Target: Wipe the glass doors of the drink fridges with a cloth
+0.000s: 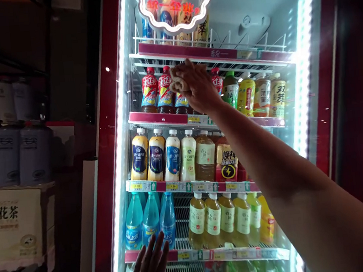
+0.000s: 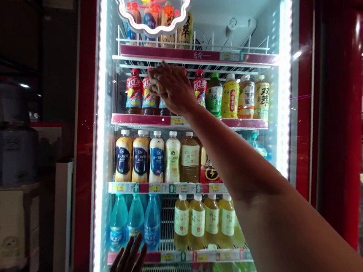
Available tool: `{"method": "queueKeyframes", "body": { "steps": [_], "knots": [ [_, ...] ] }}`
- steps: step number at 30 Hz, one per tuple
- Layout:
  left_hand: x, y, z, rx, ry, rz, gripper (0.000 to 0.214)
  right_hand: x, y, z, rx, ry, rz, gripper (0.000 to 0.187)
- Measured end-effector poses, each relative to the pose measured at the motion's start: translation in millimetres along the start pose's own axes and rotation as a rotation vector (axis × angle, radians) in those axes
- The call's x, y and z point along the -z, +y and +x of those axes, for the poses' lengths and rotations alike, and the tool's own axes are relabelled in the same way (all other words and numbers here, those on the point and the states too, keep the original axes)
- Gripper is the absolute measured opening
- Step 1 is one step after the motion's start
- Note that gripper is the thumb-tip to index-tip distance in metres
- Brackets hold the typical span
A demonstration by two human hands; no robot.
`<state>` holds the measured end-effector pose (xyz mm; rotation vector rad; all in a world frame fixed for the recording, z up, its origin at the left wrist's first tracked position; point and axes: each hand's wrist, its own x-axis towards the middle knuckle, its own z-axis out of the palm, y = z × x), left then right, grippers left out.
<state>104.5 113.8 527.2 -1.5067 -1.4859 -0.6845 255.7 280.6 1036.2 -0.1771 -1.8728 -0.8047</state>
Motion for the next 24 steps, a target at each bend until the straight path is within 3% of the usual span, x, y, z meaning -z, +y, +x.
{"method": "queueKeyframes", "body": {
  "steps": [3, 7, 12, 18, 24],
  "knots": [
    [10.3, 2.8, 4.6, -0.018, 0.010, 0.038, 0.087, 4.7, 1.7, -6.0, -0.051, -0.004, -0.012, 0.048],
    [18.9, 8.2, 6.5, -0.001, -0.030, 0.010, 0.081, 12.5, 6.5, -12.0, -0.018, -0.073, -0.014, 0.051],
    [16.9, 13.3, 1.6, 0.043, -0.084, -0.008, 0.077, 18.2, 21.7, -13.4, -0.117, -0.067, -0.041, 0.058],
    [14.1, 16.9, -0.2, 0.063, -0.089, -0.033, 0.077, 25.0, 24.4, -27.6, -0.042, -0.093, -0.019, 0.057],
    [19.9, 22.7, 3.7, 0.086, -0.114, -0.026, 0.078, 36.2, 37.2, -32.2, -0.142, -0.060, -0.078, 0.065]
  ]
}}
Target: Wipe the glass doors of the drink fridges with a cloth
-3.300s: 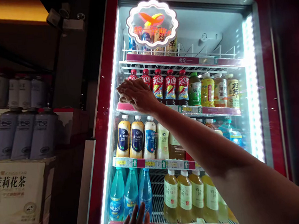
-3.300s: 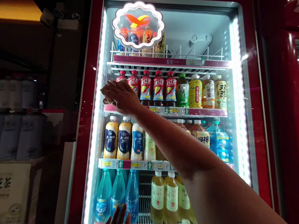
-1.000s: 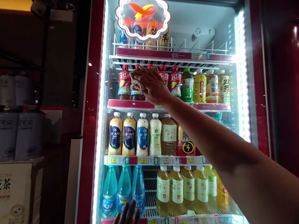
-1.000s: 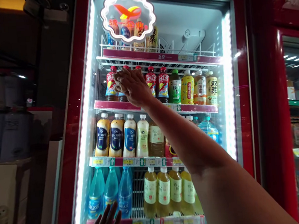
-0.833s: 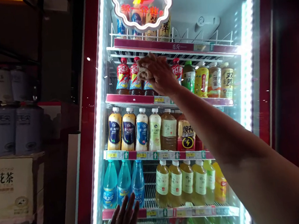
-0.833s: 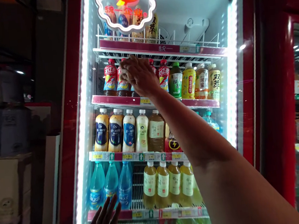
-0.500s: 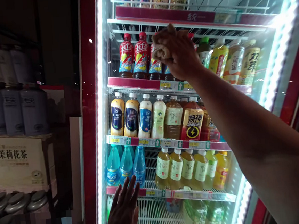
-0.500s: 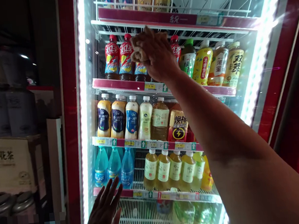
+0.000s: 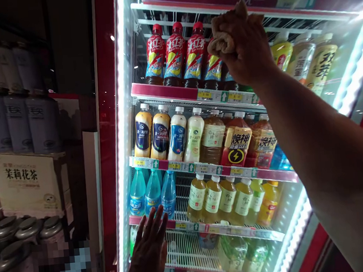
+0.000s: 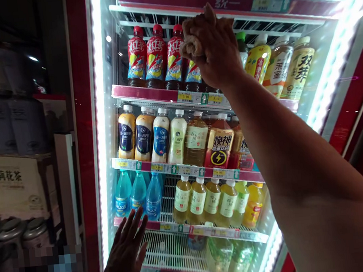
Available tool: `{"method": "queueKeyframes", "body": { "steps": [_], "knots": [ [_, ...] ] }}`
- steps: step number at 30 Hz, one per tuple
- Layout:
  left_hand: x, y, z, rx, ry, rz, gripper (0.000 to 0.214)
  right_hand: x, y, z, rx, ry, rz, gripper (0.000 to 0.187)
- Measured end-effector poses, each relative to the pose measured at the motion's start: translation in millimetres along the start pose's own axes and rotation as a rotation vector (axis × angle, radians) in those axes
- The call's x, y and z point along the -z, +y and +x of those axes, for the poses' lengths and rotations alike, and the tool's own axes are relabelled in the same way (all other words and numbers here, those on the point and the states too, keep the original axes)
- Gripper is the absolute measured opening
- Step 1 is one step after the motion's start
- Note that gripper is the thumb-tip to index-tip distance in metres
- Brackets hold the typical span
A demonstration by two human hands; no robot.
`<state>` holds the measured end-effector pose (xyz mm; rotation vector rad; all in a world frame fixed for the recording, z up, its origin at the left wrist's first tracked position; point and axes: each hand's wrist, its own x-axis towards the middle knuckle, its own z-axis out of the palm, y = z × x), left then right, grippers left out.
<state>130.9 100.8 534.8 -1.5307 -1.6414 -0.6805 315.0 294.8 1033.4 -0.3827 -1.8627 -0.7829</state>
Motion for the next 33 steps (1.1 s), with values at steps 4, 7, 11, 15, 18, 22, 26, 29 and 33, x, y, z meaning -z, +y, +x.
{"method": "queueKeyframes", "body": {
  "steps": [4, 7, 11, 15, 18, 22, 26, 29, 33],
  "knots": [
    [0.4, 2.6, 1.5, 0.014, 0.010, -0.024, 0.080, -0.7, 4.1, -10.6, 0.063, -0.014, 0.002, 0.059],
    [-1.9, 3.1, 1.0, 0.014, 0.019, -0.024, 0.080, 3.6, 15.2, -12.7, 0.082, -0.011, -0.007, 0.057],
    [-6.3, 2.0, -0.7, -0.003, 0.053, 0.001, 0.081, 9.2, 29.0, -12.8, 0.039, 0.056, -0.049, 0.056],
    [-12.3, 0.8, -1.4, -0.009, 0.106, 0.018, 0.085, 5.8, 36.0, -23.0, 0.076, 0.062, -0.063, 0.053],
    [-16.9, 2.1, -1.5, -0.010, 0.158, 0.019, 0.087, 6.0, 48.3, -25.0, 0.137, 0.052, -0.048, 0.051],
    [-22.8, 4.3, -2.3, 0.007, 0.176, 0.019, 0.089, 11.0, 62.3, -20.1, 0.059, 0.091, -0.036, 0.054],
    [-27.7, 3.1, -2.9, -0.022, 0.174, 0.037, 0.087, 9.3, 58.4, -32.3, 0.073, 0.088, 0.005, 0.053],
    [-29.0, 3.5, -3.3, -0.036, 0.183, 0.048, 0.084, 11.2, 60.7, -42.3, 0.132, 0.065, 0.022, 0.051],
    [-28.1, 7.8, -4.0, 0.023, 0.150, 0.040, 0.085, 23.2, 81.5, -40.9, 0.043, 0.071, -0.012, 0.052]
  ]
}}
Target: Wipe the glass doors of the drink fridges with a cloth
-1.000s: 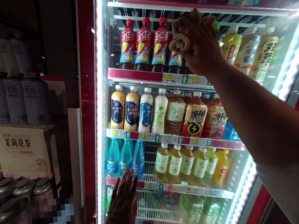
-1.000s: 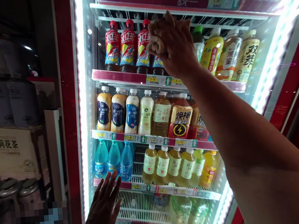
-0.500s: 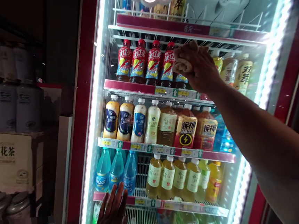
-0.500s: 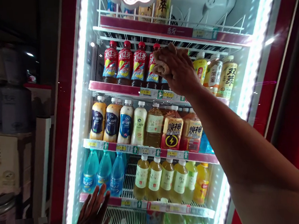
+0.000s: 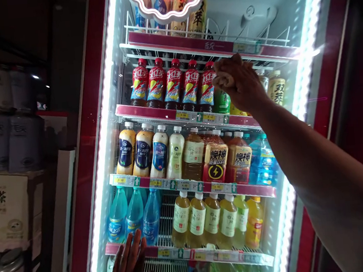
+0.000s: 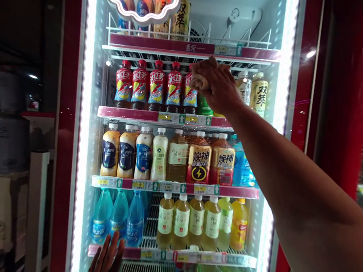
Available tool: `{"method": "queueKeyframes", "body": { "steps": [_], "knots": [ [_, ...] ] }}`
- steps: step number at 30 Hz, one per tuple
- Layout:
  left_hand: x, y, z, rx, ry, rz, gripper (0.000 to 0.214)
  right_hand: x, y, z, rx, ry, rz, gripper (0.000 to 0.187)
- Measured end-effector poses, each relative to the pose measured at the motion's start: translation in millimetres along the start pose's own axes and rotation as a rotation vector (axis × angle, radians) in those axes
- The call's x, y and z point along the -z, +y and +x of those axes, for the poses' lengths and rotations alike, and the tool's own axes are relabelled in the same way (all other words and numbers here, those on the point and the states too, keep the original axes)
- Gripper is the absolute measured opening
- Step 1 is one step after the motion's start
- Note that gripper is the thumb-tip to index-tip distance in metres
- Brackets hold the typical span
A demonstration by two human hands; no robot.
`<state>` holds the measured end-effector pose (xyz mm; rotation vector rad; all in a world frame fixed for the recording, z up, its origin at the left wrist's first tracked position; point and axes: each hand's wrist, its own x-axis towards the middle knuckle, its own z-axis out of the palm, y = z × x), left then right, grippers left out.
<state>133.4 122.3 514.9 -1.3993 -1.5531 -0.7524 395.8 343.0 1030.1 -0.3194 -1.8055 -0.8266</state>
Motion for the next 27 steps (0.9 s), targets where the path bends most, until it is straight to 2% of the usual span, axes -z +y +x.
{"method": "queueKeyframes", "body": {
  "steps": [3, 8, 14, 19, 24, 27],
  "knots": [
    [0.7, 2.6, 1.5, 0.002, 0.002, -0.020, 0.085, 3.9, 11.1, -4.0, -0.040, 0.022, -0.011, 0.053],
    [0.5, 9.9, 7.3, -0.020, 0.025, -0.015, 0.082, 3.2, 17.7, -17.8, 0.057, 0.026, 0.025, 0.051],
    [-2.6, 20.1, 7.7, 0.027, 0.045, -0.018, 0.077, 7.8, 25.9, -21.0, 0.017, 0.028, 0.021, 0.048],
    [-8.1, 20.2, 2.7, 0.026, 0.016, 0.027, 0.080, 11.8, 31.2, -32.7, 0.096, -0.014, 0.030, 0.048],
    [-3.0, 29.3, 5.5, 0.094, -0.018, 0.032, 0.078, 23.6, 46.2, -31.8, -0.020, 0.008, 0.047, 0.050],
    [-4.2, 30.4, 7.9, 0.072, 0.024, 0.054, 0.078, 24.8, 47.4, -39.3, -0.015, 0.005, 0.050, 0.050]
  ]
}}
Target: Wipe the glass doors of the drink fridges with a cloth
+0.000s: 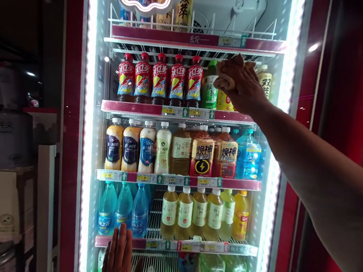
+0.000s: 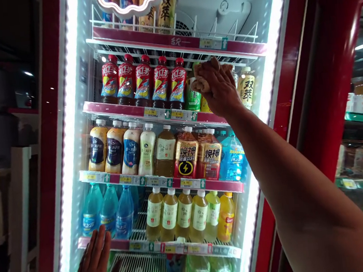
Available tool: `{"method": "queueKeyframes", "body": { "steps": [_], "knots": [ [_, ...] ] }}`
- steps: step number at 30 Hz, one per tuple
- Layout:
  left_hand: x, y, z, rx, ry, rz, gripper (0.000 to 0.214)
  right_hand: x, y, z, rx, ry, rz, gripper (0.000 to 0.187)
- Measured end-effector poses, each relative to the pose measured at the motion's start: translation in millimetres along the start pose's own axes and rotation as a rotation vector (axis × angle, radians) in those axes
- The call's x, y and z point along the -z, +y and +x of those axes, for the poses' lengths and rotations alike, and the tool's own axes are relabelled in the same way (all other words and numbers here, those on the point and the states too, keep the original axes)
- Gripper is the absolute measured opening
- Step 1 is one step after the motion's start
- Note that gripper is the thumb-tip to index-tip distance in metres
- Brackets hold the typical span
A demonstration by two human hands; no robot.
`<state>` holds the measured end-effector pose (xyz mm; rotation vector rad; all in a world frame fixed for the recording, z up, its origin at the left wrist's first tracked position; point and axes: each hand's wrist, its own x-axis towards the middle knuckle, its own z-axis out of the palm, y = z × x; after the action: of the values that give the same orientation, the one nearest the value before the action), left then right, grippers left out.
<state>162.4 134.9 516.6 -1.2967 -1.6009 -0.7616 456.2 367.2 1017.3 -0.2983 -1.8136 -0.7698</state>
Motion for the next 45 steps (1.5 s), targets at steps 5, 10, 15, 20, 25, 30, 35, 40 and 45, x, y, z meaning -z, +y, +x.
{"method": "queueKeyframes", "body": {
  "steps": [5, 10, 15, 20, 25, 30, 35, 40, 45],
  "knots": [
    [-10.4, -5.2, -1.3, -0.028, 0.037, 0.026, 0.078, 2.9, 6.0, -8.9, 0.091, -0.022, 0.005, 0.045],
    [-9.3, -2.7, 2.8, -0.051, 0.096, 0.028, 0.076, 7.5, 12.2, -8.8, -0.035, 0.027, -0.003, 0.048],
    [-3.7, 2.6, 7.4, -0.020, 0.070, 0.003, 0.078, 12.7, 38.3, -9.7, 0.005, -0.007, -0.016, 0.049],
    [-3.2, 6.4, 7.8, -0.010, 0.076, -0.013, 0.078, 17.3, 67.6, -9.8, -0.060, 0.037, -0.031, 0.054],
    [-7.9, 14.9, 6.1, 0.068, 0.083, -0.052, 0.079, 22.3, 70.6, -19.9, 0.018, 0.004, -0.022, 0.051],
    [-17.7, 18.7, -4.2, 0.153, 0.058, -0.031, 0.081, 28.1, 77.9, -24.6, -0.013, 0.091, -0.030, 0.052],
    [-21.4, 19.2, -6.9, 0.159, 0.050, -0.019, 0.083, 33.1, 75.7, -40.7, 0.007, 0.048, -0.020, 0.047],
    [-19.3, 28.7, -2.0, 0.213, 0.072, -0.057, 0.084, 41.9, 97.9, -42.1, -0.010, 0.121, -0.054, 0.046],
    [-14.6, 37.4, 5.3, 0.211, 0.100, -0.116, 0.084, 40.8, 101.5, -53.6, 0.012, 0.110, -0.053, 0.050]
  ]
}}
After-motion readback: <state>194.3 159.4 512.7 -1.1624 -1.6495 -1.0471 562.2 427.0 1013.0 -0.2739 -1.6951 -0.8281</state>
